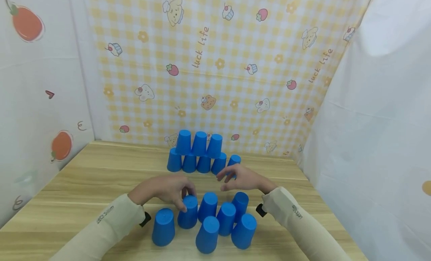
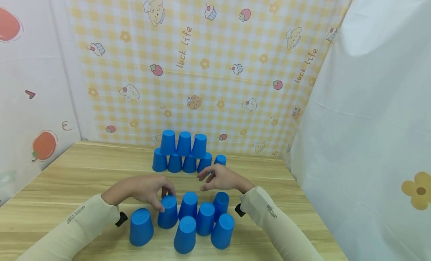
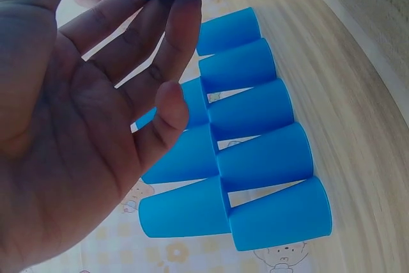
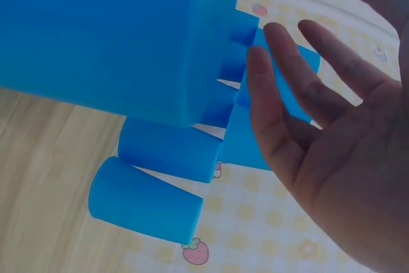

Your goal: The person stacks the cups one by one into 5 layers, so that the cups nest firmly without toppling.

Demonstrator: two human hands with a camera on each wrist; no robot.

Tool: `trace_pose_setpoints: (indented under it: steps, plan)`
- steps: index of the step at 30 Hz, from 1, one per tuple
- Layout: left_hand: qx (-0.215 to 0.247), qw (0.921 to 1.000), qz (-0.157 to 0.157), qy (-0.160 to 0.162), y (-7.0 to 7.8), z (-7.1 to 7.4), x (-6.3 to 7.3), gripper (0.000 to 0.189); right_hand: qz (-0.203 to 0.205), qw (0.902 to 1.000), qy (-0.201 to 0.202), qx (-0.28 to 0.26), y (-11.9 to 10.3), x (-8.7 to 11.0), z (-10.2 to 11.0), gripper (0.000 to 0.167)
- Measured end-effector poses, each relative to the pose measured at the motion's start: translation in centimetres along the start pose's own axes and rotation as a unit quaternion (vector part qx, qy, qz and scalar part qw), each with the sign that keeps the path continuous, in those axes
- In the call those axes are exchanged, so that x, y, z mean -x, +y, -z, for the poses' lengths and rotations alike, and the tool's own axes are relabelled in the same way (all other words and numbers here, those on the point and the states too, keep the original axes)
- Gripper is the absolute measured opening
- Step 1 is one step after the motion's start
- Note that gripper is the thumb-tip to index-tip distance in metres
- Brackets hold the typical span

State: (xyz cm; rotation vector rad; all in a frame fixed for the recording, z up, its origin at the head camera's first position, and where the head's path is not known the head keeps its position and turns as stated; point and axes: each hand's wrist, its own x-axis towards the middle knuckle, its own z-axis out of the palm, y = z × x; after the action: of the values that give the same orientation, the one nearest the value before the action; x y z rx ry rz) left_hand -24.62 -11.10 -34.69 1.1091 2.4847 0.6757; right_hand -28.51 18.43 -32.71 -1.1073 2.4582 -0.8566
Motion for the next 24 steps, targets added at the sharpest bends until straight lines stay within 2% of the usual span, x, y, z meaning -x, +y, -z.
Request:
trace_pose_setpoints:
  steps: [7,15,24]
  plan:
    - [0.003,0.9999,-0.011,0.005,-0.1,0.0,-0.1,0.033,0.013,0.9991,-0.04,0.003,0.2,0.1,-0.3,0.036]
    - [-0.005,0.9999,-0.011,0.01,-0.2,0.1,-0.1,0.034,0.015,0.9981,-0.059,-0.01,0.2,-0.1,-0.7,0.037]
    - [-0.009,0.9999,0.007,0.012,-0.2,0.0,-0.3,0.035,-0.011,0.9976,-0.068,-0.01,0.1,-0.4,-1.5,0.042]
